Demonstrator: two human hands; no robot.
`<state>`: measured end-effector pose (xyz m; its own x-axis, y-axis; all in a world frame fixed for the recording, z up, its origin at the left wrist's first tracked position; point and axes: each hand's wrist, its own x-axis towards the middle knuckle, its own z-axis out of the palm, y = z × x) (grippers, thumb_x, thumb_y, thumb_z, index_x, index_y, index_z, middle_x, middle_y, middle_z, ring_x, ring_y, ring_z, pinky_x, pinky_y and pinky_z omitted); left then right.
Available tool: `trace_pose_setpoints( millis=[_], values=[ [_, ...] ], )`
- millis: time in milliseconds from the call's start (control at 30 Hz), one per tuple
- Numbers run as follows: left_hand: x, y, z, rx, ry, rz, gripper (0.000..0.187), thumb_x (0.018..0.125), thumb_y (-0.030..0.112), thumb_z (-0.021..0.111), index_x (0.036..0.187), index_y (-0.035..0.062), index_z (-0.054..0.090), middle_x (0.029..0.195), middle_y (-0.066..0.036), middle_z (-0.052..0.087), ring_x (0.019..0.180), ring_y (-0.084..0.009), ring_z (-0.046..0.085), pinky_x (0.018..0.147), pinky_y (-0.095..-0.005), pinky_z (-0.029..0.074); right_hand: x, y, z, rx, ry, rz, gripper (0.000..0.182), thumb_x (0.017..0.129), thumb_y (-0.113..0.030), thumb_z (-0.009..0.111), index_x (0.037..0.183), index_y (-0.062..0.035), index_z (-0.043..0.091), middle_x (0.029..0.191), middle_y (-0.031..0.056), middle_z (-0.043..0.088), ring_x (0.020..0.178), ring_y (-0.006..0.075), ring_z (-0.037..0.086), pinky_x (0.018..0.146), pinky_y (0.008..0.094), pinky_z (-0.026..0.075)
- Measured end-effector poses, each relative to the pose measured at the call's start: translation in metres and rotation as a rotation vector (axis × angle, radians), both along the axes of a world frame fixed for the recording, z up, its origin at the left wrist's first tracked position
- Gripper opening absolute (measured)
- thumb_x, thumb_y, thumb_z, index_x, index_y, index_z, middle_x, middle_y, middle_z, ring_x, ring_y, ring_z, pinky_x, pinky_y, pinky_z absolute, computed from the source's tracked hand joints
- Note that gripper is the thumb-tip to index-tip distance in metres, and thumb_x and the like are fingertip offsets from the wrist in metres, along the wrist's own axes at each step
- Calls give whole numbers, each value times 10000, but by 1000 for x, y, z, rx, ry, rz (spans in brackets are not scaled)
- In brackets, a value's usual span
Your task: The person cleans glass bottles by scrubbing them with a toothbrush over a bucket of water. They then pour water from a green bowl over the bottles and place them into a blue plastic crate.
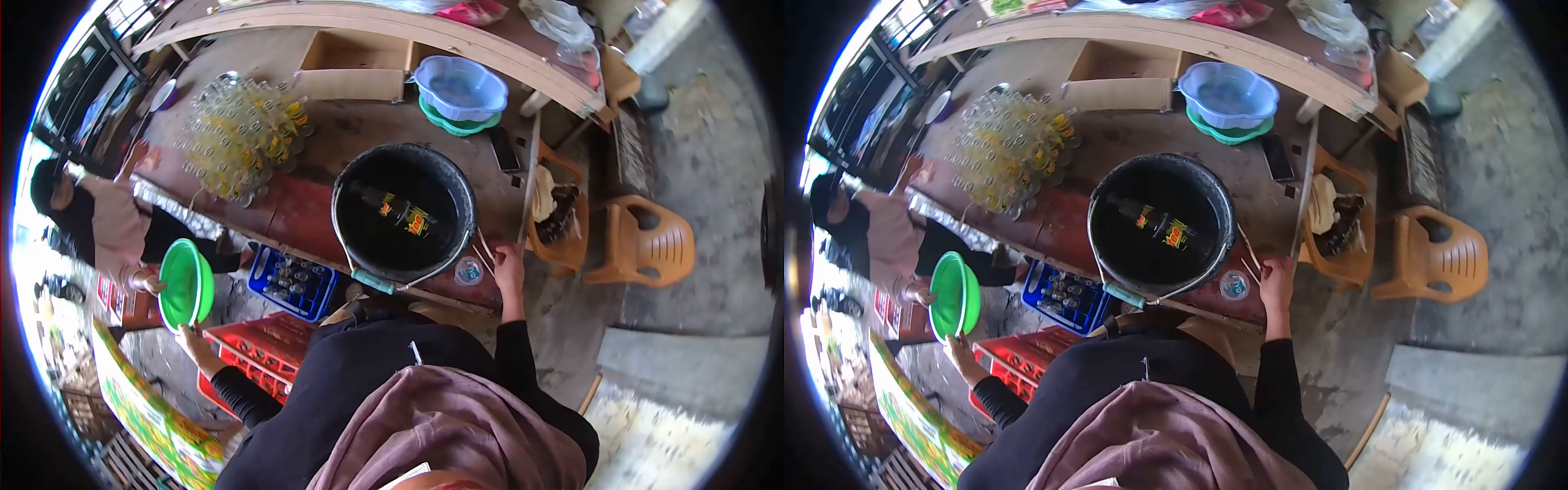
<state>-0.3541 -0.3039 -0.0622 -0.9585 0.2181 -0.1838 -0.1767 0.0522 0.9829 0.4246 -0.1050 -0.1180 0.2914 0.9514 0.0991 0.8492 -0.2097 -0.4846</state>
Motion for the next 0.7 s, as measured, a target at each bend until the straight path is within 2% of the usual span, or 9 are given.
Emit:
trace_pose_setpoints(
  millis=[100,133,233,267,300,333,400,500,700],
  values=[
    [-46,55,3,320,20,-153,437,1008,318,578,1234,-56,561,1179,-168,604,1038,-268,614,867,-396,596,-2,11,-19,-128,-99,-57,149,854,-141,707,997,-100,702,1082,152,650,1121,366,599,946,458,508],
    [-51,80,22,268,-84,-153,512,1006,336,604,1361,-15,491,1312,-170,567,1126,-303,596,906,-466,595,-3,13,-24,-194,-99,-74,151,852,-175,722,988,-111,706,1054,140,648,1091,351,603,909,472,509],
    [-15,158,68,23,-11,156,501,992,291,616,1404,50,466,1341,-173,512,1084,-301,611,813,-449,591,-6,12,-41,-189,-197,-117,150,843,-182,738,974,-118,703,1025,125,643,1032,348,613,859,479,514],
    [-63,171,29,-66,208,-21,549,963,260,644,1439,83,434,1369,-178,491,1068,-298,609,805,-457,585,-7,11,-46,-156,-219,-130,153,824,-186,759,950,-125,695,1023,117,643,1003,353,618,835,480,516],
    [-30,199,45,-176,378,-47,536,942,232,658,1412,49,475,1349,-175,513,1075,-279,603,807,-451,581,-8,11,-48,-153,-217,-146,153,824,-186,759,950,-125,695,1023,117,643,1003,353,618,835,480,516],
    [-54,222,8,-187,825,-249,563,940,181,668,1425,-11,458,1310,-223,552,1108,-321,602,916,-406,555,-9,11,-48,-146,-221,-167,150,819,-171,759,946,-129,691,1021,117,643,998,353,618,832,481,513],
    [83,260,76,141,783,-561,386,938,80,648,1304,-15,569,1271,-181,593,1132,-258,612,935,-377,530,-8,8,-54,-140,-228,-194,149,813,-157,759,941,-134,686,1019,117,642,994,354,619,829,481,509],
    [213,293,135,-111,1155,-964,359,769,36,691,1123,90,704,1149,-128,673,1099,-331,604,1007,-437,447,-6,8,-61,-86,-258,-201,141,802,-131,755,916,-134,672,996,121,636,989,353,613,832,483,501],
    [325,329,121,96,1425,-1644,477,698,65,768,1169,100,699,1139,-33,653,1148,-274,515,996,-434,367,-17,7,-36,-155,-299,-144,179,830,-78,697,982,-91,603,1047,163,610,1014,384,596,882,466,492]
  ],
)
